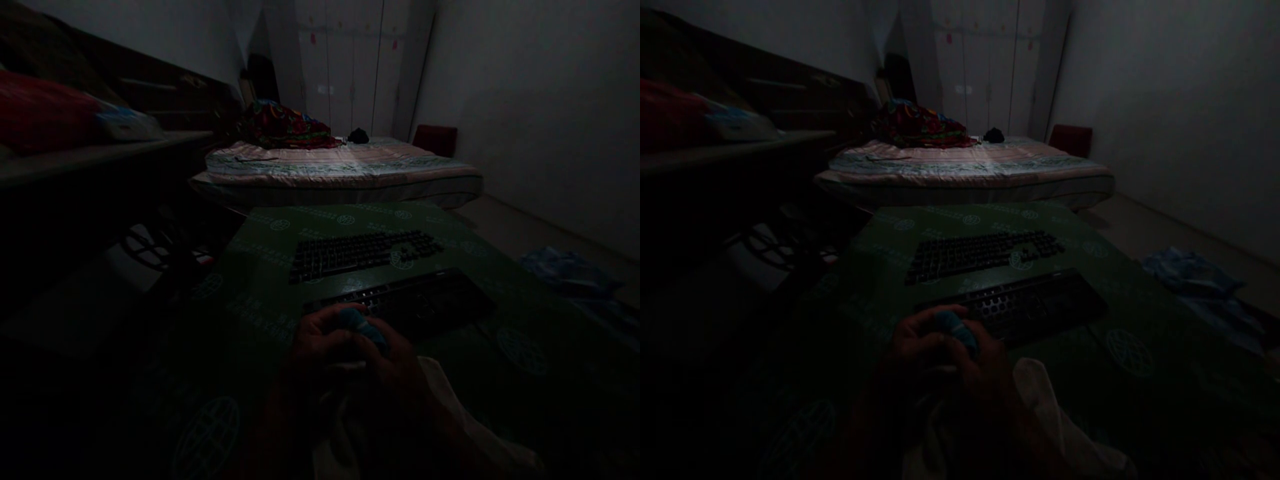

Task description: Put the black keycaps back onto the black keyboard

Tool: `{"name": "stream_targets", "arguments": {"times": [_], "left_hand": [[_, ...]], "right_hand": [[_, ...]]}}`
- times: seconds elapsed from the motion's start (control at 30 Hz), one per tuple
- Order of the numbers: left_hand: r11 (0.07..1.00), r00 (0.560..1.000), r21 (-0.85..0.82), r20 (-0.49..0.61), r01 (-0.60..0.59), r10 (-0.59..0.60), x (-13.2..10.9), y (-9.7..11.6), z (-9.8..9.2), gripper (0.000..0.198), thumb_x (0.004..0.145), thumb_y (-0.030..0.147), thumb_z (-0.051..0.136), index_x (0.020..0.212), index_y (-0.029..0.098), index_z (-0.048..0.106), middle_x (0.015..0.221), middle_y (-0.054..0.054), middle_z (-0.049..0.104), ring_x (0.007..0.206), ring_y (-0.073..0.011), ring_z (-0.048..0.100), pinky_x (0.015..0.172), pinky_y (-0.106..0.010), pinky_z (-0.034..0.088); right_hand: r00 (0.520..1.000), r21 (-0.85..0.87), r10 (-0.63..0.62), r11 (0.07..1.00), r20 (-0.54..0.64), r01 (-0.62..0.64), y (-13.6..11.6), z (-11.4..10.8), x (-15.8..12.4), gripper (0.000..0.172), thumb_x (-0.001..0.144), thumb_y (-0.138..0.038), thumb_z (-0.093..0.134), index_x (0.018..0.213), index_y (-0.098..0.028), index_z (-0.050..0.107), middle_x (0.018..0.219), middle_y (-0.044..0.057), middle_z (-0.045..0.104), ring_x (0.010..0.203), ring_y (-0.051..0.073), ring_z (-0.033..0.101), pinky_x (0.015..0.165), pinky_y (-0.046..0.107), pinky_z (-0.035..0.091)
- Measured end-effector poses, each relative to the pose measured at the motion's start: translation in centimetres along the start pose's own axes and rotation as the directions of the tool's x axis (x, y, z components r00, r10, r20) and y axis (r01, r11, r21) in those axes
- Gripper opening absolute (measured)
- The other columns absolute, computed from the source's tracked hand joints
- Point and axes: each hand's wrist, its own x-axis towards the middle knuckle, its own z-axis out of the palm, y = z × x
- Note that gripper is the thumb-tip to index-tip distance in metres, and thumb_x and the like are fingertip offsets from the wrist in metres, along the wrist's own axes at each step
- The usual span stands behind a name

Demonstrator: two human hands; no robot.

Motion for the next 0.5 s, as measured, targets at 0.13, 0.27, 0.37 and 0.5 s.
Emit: {"name": "stream_targets", "arguments": {"times": [0.13,0.27,0.37,0.5], "left_hand": [[0.999,0.998,-0.052,-0.060,-0.012,0.009,0.0,-0.1,0.1,0.033,0.060,0.017,0.070,0.092,0.014,0.066,0.081,-0.006,0.068,0.071,-0.0181,0.063,0.067,-0.028,0.050],[0.991,0.996,-0.126,-0.086,-0.037,0.027,0.0,-0.2,-0.1,0.033,0.056,0.018,0.074,0.087,0.012,0.067,0.080,-0.006,0.069,0.071,-0.0184,0.063,0.069,-0.030,0.050],[0.985,0.991,-0.149,-0.116,-0.082,0.065,0.0,-0.1,-0.5,0.032,0.054,0.017,0.075,0.085,0.012,0.067,0.079,-0.006,0.069,0.072,-0.0185,0.063,0.069,-0.030,0.050],[0.981,0.985,-0.143,-0.128,-0.132,0.114,0.1,-0.1,-1.4,0.034,0.053,0.017,0.075,0.086,0.012,0.067,0.083,-0.007,0.069,0.075,-0.0192,0.064,0.072,-0.031,0.050]], "right_hand": [[1.000,-0.036,-0.014,0.999,0.009,0.014,-0.1,0.0,0.5,0.036,0.080,-0.046,0.047,0.095,-0.017,0.061,0.072,0.000,0.060,0.065,0.012,0.053,0.059,0.022,0.041],[0.999,-0.061,-0.034,0.997,0.041,0.037,-1.2,0.0,1.0,0.032,0.081,-0.043,0.046,0.094,-0.017,0.060,0.078,0.001,0.062,0.072,0.014,0.055,0.062,0.023,0.042],[0.995,-0.082,-0.070,0.994,0.065,0.075,-2.0,0.2,1.6,0.031,0.081,-0.041,0.048,0.097,-0.018,0.060,0.084,0.002,0.064,0.076,0.015,0.057,0.066,0.023,0.042],[0.981,-0.188,-0.145,0.968,0.127,0.167,-2.5,0.3,2.4,0.030,0.082,-0.040,0.047,0.095,-0.018,0.061,0.083,0.003,0.065,0.075,0.016,0.057,0.066,0.024,0.041]]}}
